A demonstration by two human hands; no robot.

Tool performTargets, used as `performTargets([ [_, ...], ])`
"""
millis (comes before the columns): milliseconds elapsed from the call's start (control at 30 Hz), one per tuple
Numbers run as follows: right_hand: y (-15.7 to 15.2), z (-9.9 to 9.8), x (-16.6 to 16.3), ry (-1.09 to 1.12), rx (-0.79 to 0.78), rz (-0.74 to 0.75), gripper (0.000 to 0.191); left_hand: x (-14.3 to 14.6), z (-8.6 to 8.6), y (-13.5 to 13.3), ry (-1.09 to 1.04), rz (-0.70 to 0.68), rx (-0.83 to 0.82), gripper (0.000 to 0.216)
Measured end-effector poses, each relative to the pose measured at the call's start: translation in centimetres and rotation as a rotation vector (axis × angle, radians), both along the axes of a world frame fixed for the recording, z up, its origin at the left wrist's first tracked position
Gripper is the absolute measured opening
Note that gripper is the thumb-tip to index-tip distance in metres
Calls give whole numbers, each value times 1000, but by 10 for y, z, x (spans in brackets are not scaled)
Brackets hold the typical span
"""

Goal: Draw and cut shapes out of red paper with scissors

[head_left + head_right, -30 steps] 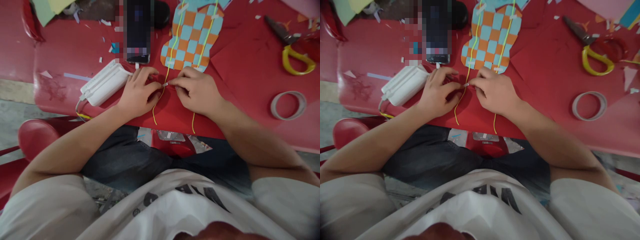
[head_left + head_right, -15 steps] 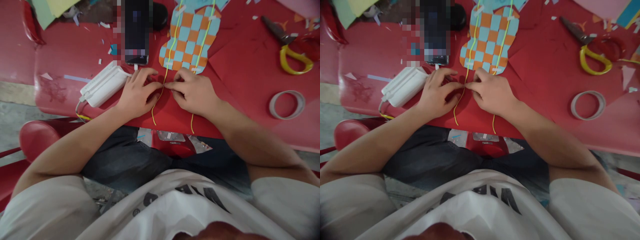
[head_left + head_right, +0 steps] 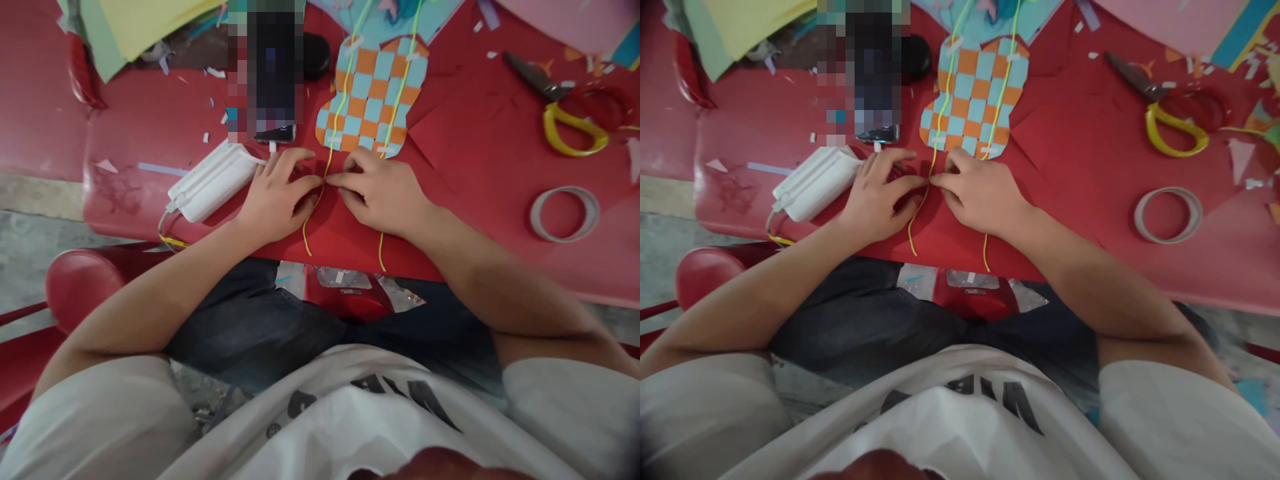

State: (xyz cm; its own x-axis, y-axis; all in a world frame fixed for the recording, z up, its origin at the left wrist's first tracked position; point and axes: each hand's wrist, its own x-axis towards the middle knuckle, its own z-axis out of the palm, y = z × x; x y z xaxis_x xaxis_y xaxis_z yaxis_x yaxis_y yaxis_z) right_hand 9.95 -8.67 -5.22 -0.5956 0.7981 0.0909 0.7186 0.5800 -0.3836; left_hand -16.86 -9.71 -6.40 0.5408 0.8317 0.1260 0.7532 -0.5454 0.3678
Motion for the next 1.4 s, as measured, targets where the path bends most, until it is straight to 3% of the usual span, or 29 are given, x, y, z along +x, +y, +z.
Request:
performTargets([
  [400, 2, -1, 0, 98, -50, -35, 39, -2, -2, 1, 0, -33, 93, 43],
  [767, 12, 5, 13, 199, -8, -149, 40, 1, 4, 0, 15, -2, 15, 46],
  [1133, 12, 6, 16, 220, 0, -156, 40, -1, 5, 0, 22, 8, 32, 34],
  [1267, 16, 18, 25, 263, 47, -247, 47, -1, 4, 0, 14, 1, 31, 30],
  [1400, 20, 33, 42, 404, 231, -342, 55, -2, 4, 3, 3, 8, 10, 30],
])
